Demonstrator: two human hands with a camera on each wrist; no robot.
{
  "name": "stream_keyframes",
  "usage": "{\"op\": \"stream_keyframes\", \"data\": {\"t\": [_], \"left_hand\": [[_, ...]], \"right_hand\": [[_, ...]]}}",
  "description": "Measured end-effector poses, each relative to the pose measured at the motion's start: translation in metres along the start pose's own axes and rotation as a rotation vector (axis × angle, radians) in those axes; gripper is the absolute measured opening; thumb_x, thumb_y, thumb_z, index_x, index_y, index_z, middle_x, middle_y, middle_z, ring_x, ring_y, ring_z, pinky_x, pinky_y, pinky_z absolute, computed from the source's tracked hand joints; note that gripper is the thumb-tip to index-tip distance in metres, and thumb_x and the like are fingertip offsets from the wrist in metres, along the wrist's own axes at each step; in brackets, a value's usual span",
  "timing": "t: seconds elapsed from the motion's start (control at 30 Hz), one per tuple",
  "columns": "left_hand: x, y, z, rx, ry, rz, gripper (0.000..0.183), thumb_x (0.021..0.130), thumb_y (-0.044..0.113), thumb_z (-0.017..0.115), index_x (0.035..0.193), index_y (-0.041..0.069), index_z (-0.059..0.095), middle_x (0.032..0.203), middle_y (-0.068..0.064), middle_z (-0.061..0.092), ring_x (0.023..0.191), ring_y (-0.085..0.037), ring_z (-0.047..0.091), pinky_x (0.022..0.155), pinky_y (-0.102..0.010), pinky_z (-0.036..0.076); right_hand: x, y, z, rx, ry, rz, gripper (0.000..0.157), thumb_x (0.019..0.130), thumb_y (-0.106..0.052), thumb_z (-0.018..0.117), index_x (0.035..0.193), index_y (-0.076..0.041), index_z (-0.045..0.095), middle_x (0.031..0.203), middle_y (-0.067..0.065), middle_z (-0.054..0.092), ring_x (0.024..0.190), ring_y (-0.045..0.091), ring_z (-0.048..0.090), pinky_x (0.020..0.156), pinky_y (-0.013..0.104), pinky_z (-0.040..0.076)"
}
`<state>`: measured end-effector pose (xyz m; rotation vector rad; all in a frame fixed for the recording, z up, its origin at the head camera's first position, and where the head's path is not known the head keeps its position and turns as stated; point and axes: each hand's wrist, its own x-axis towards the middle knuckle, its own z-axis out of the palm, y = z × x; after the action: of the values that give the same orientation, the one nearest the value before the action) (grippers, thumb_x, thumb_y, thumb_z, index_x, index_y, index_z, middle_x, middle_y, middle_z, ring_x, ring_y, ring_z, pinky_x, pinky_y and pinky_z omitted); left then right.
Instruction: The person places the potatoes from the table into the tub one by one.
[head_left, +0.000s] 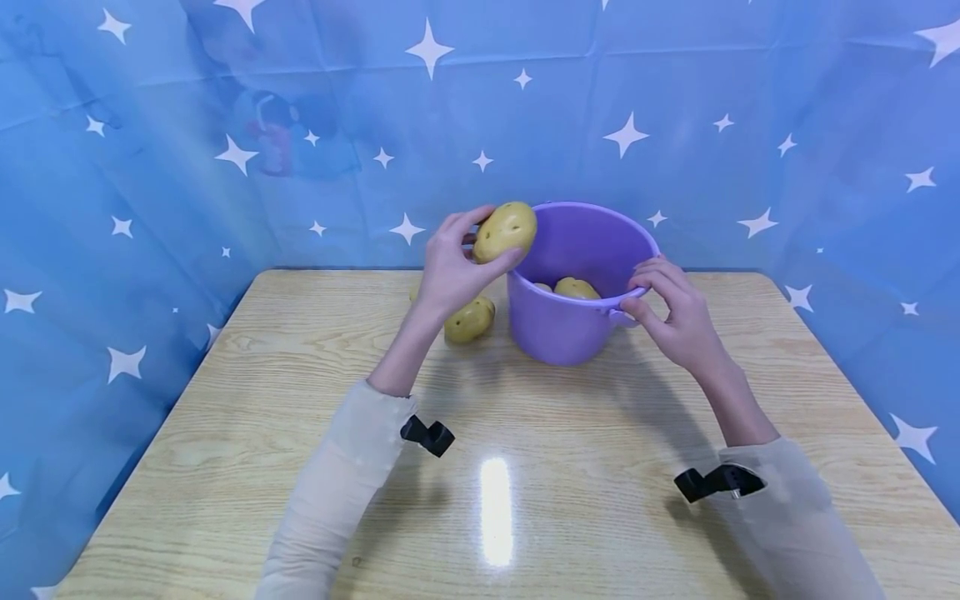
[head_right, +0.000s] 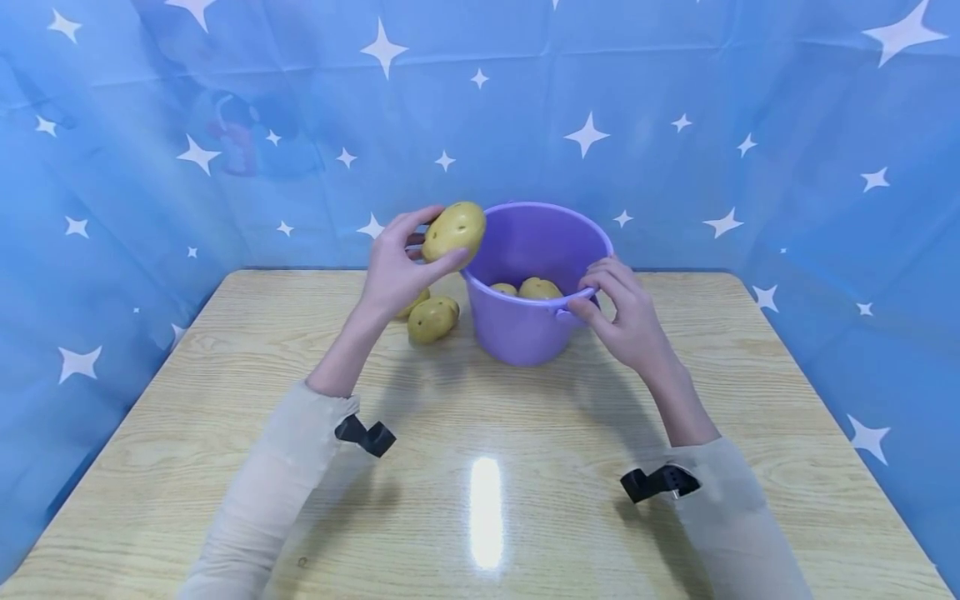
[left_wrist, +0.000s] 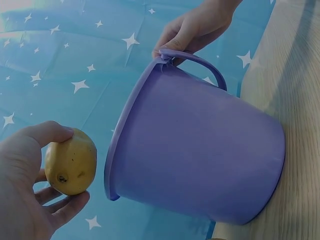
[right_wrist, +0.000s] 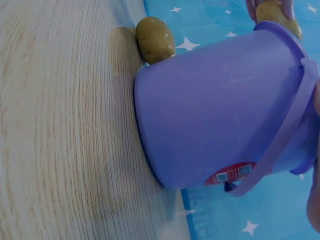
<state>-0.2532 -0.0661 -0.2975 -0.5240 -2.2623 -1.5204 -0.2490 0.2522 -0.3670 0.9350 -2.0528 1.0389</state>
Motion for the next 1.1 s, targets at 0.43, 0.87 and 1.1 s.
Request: {"op": "stream_keyframes", "data": {"t": [0.43, 0.87, 1.1], "left_hand": [[0.005, 0.005, 0.017, -0.016, -0.039, 0.028, 0.065, 0.082, 0.028, 0.085, 0.138, 0.006, 0.061, 0.127, -0.011, 0.057, 0.106, -0.023, 0.063, 0.086, -0.024, 0.055], [0.007, 0.014, 0.035, -0.018, -0.091, 0.037, 0.068, 0.081, 0.029, 0.087, 0.140, 0.010, 0.060, 0.128, -0.008, 0.058, 0.108, -0.017, 0.058, 0.087, -0.020, 0.052], [0.007, 0.013, 0.043, -0.002, -0.118, 0.052, 0.072, 0.082, 0.031, 0.085, 0.144, 0.008, 0.056, 0.132, -0.010, 0.056, 0.108, -0.017, 0.057, 0.086, -0.020, 0.051]], "right_hand": [[0.013, -0.040, 0.001, 0.019, 0.024, -0.031, 0.046, 0.099, -0.034, 0.065, 0.088, 0.011, 0.062, 0.095, 0.028, 0.060, 0.100, 0.039, 0.052, 0.112, 0.039, 0.036], [0.014, -0.045, 0.002, 0.025, 0.029, -0.006, 0.051, 0.099, -0.038, 0.065, 0.089, 0.012, 0.062, 0.096, 0.029, 0.060, 0.101, 0.042, 0.051, 0.111, 0.034, 0.036], [0.014, -0.043, 0.002, 0.023, 0.031, -0.004, 0.054, 0.098, -0.041, 0.064, 0.088, 0.012, 0.062, 0.095, 0.029, 0.060, 0.102, 0.042, 0.051, 0.113, 0.036, 0.035]]}}
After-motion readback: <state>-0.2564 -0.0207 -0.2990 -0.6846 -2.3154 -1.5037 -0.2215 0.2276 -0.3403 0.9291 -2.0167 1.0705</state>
